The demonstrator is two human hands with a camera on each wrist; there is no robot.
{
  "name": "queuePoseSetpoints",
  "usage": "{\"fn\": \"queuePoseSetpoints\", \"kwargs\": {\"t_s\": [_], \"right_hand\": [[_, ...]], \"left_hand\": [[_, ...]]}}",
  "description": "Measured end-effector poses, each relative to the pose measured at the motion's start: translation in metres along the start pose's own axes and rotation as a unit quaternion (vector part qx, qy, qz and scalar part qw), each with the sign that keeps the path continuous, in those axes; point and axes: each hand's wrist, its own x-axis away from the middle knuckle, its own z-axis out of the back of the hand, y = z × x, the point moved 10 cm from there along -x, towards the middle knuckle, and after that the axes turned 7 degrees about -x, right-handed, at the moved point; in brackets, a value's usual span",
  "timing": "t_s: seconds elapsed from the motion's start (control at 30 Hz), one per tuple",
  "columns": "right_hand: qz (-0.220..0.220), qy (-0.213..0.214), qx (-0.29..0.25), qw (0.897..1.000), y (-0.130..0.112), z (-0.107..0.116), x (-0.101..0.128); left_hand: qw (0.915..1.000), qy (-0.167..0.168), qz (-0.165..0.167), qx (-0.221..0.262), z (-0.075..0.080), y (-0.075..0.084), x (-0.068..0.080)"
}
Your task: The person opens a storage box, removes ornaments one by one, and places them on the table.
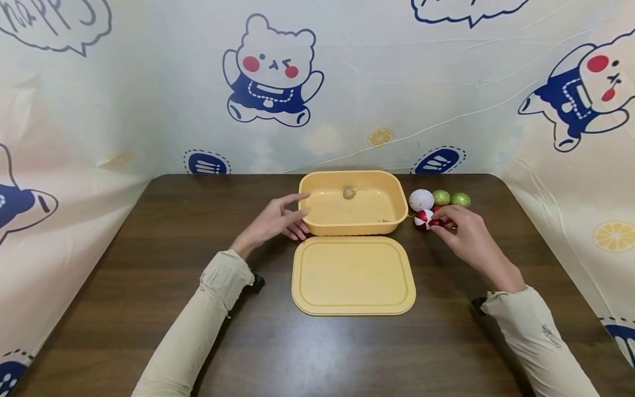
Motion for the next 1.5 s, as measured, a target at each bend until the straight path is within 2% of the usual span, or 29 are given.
{"fn": "queuePoseSetpoints", "kwargs": {"t_s": [0.27, 0.43, 0.73, 1.03, 1.27, 1.5], "right_hand": [[-0.045, -0.059, 0.014, 0.997, 0.015, -0.009, 0.004], [-0.039, -0.081, 0.043, 0.995, 0.020, -0.014, 0.007], [-0.010, -0.090, 0.074, 0.993, 0.020, -0.019, 0.011], [-0.017, -0.103, 0.077, 0.992, 0.024, -0.021, 0.009], [-0.030, -0.129, 0.074, 0.988, 0.027, -0.025, 0.011], [-0.034, -0.123, 0.075, 0.989, 0.022, -0.020, 0.010]], "left_hand": [[1.0000, 0.001, 0.002, 0.000, 0.002, 0.000, 0.002], [1.0000, 0.003, 0.004, 0.001, 0.003, -0.001, 0.002], [1.0000, 0.000, 0.000, 0.006, 0.001, -0.001, 0.002], [1.0000, -0.003, 0.005, 0.007, 0.001, -0.002, 0.000], [1.0000, -0.001, 0.004, 0.008, 0.001, -0.001, 0.002], [1.0000, -0.003, 0.004, 0.006, 0.001, -0.003, 0.001]]}}
